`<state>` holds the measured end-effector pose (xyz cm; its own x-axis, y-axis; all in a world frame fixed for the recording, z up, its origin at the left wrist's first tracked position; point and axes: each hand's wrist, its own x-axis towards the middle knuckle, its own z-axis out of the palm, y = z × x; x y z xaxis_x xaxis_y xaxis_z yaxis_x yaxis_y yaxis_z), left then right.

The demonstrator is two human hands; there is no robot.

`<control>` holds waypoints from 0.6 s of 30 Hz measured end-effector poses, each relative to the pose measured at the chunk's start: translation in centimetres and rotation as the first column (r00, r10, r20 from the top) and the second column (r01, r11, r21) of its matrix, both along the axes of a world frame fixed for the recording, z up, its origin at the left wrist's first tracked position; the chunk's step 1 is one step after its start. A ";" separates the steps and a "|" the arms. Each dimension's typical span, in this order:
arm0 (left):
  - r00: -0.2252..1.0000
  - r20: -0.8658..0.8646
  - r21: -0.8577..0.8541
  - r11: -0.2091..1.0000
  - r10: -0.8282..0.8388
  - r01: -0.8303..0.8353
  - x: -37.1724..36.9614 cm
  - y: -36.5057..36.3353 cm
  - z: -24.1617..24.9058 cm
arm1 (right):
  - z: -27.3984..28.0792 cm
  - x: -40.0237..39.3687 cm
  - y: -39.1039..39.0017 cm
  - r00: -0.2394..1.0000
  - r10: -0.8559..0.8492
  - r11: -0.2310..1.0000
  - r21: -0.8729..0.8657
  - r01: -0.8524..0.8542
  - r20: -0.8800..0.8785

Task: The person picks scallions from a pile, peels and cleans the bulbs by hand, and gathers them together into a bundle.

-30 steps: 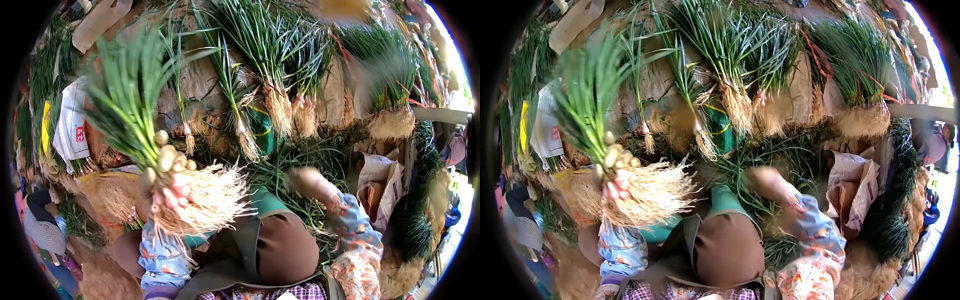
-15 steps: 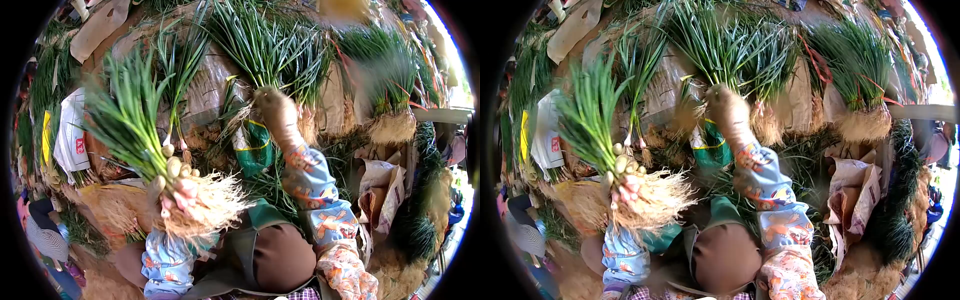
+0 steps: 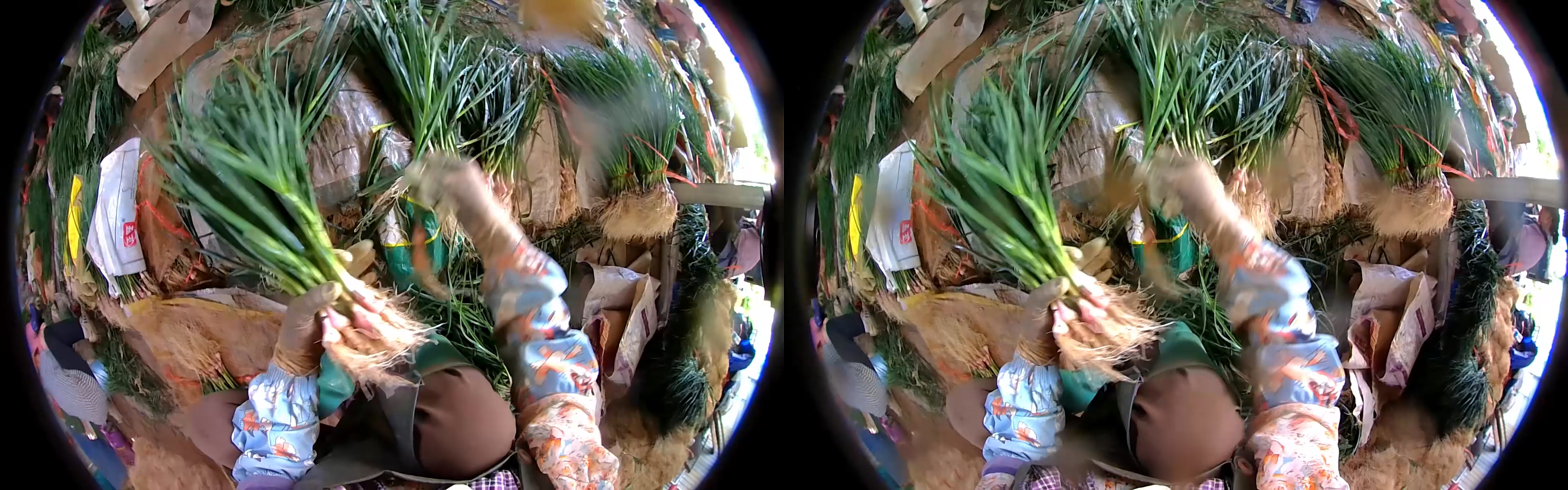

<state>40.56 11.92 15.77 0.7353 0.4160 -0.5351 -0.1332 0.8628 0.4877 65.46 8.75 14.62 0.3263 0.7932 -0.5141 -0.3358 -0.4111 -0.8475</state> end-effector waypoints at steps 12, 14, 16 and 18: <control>0.997 -0.068 -0.004 1.000 -0.027 0.026 0.0 -1.6 -1.8 | -2.5 -7.2 0.3 0.298 0.095 0.926 0.025 -0.377 0.950; 0.994 0.058 -0.039 0.995 0.092 -0.090 0.5 -1.7 -2.0 | -2.2 -7.8 -0.2 0.336 0.116 0.948 -0.003 -0.319 0.935; 0.992 0.076 -0.151 0.984 0.105 -0.093 0.5 -1.6 -0.9 | -3.8 -8.1 0.2 0.763 0.014 0.996 0.060 -0.069 0.646; 0.952 0.277 -0.188 0.979 0.129 -0.078 -0.4 -2.2 -1.9 | -8.2 -5.3 -0.1 0.495 0.240 0.969 -0.173 -0.178 0.835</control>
<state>40.14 9.77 13.83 0.8257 0.4176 -0.3792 -0.3380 0.9045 0.2602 60.12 8.64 6.47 0.4579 0.8789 -0.1335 0.6273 -0.4258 -0.6521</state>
